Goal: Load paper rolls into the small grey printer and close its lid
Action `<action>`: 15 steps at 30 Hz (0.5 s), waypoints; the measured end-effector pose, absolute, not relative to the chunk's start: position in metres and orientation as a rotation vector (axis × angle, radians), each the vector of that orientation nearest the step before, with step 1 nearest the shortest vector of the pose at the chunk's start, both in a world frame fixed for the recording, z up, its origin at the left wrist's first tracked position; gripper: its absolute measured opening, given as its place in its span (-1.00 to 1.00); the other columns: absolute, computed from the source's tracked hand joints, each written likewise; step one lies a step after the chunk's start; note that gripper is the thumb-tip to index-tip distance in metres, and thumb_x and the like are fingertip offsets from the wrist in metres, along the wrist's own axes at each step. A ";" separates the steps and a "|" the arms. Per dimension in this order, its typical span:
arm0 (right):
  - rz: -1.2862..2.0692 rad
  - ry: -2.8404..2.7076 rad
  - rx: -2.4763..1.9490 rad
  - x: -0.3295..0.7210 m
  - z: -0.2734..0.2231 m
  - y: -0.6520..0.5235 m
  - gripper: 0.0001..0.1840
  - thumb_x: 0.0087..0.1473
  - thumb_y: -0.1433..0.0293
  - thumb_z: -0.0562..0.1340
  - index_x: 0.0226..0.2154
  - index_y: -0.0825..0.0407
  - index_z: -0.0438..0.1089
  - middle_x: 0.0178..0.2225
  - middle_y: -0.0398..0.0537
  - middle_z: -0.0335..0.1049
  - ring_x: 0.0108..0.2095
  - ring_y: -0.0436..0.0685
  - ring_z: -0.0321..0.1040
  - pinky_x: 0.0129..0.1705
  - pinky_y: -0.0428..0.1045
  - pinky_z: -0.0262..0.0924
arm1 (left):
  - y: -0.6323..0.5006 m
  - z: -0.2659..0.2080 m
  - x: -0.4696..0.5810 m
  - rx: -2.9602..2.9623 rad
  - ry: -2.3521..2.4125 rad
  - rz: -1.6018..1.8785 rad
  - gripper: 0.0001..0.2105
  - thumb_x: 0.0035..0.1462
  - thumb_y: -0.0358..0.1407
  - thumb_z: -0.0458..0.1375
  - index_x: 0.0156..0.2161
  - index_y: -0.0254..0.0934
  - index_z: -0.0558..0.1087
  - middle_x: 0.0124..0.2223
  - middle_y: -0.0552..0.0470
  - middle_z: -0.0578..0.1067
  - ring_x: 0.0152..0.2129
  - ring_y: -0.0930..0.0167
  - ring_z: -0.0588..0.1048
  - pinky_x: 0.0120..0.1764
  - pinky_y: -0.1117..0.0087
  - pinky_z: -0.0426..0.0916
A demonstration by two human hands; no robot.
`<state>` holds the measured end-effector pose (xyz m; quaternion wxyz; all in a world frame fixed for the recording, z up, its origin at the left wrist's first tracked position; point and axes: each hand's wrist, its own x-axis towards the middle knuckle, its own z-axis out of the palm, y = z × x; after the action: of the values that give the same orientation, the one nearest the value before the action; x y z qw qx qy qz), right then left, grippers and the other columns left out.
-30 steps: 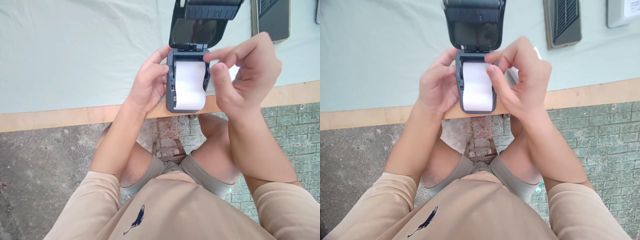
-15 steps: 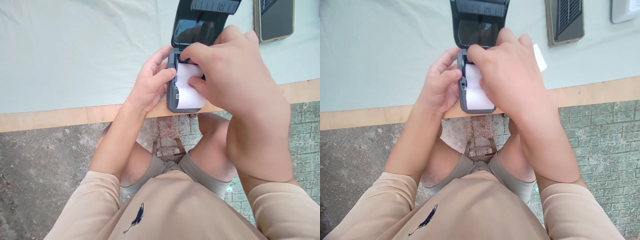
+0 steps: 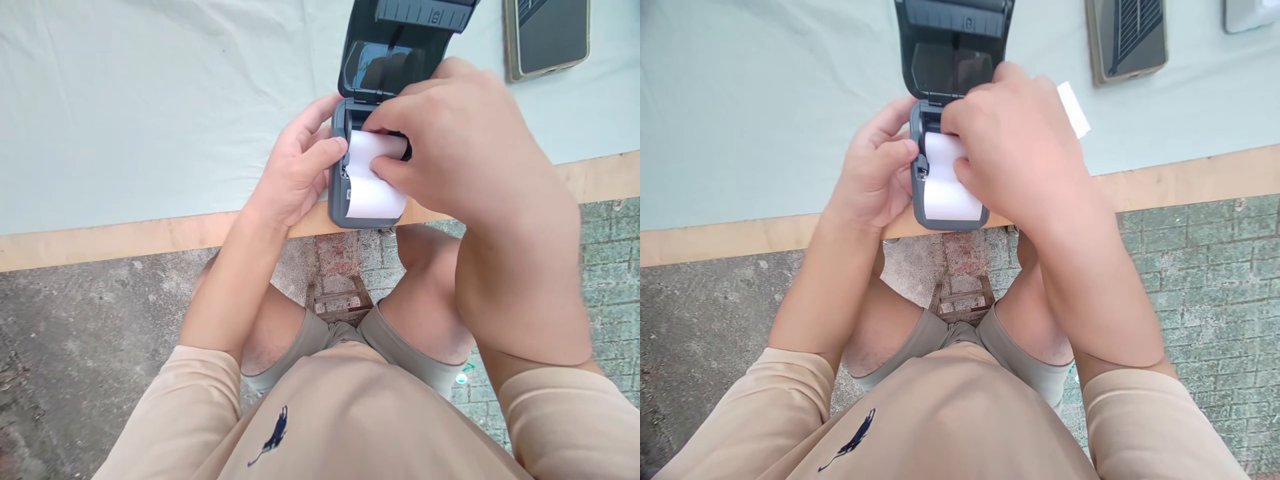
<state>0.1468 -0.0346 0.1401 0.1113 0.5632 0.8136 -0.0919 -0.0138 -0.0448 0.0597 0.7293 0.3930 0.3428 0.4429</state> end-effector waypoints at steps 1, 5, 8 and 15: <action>-0.249 2.346 1.657 0.145 0.141 -0.035 -0.97 0.08 0.39 0.14 -0.34 -0.06 0.27 -0.30 0.03 0.37 -0.09 0.35 0.28 -0.24 0.20 0.14 | -0.044 0.058 -0.014 0.866 0.748 0.974 -0.70 0.14 -0.37 0.14 -0.01 -0.12 0.43 -0.34 0.10 0.46 -0.31 0.42 0.49 -0.28 0.45 0.40; -0.205 2.310 1.664 0.142 0.142 -0.036 -0.92 0.07 0.33 0.16 -0.39 -0.04 0.21 -0.41 0.02 0.28 -0.19 0.29 0.29 -0.39 0.09 -0.07 | -0.042 0.054 -0.016 0.859 0.711 0.976 -0.70 0.12 -0.38 0.15 -0.02 -0.14 0.45 -0.38 0.10 0.42 -0.36 0.46 0.46 -0.28 0.46 0.41; -0.258 2.382 1.694 0.144 0.141 -0.036 -0.79 0.04 0.36 0.17 -0.53 0.01 0.11 -0.52 0.01 0.16 -0.32 0.19 0.24 -0.42 0.08 -0.16 | -0.042 0.053 -0.016 0.868 0.704 0.987 -0.67 0.09 -0.37 0.17 -0.01 -0.12 0.45 -0.31 0.09 0.46 -0.32 0.43 0.47 -0.31 0.45 0.40; -0.613 2.586 1.851 0.162 0.156 -0.046 -0.91 -0.14 0.34 0.30 -0.46 -0.09 0.39 -0.55 -0.15 0.28 -0.52 0.03 0.11 -0.42 0.06 -0.02 | -0.045 0.060 -0.013 0.844 0.777 0.990 -0.68 0.07 -0.32 0.18 -0.02 -0.10 0.44 -0.18 0.06 0.55 -0.22 0.30 0.50 -0.24 0.35 0.42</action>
<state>0.1624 -0.0457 0.1556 -0.0487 0.5708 0.7976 -0.1890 -0.0128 -0.0453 0.0603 0.7264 0.3827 0.3522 0.4492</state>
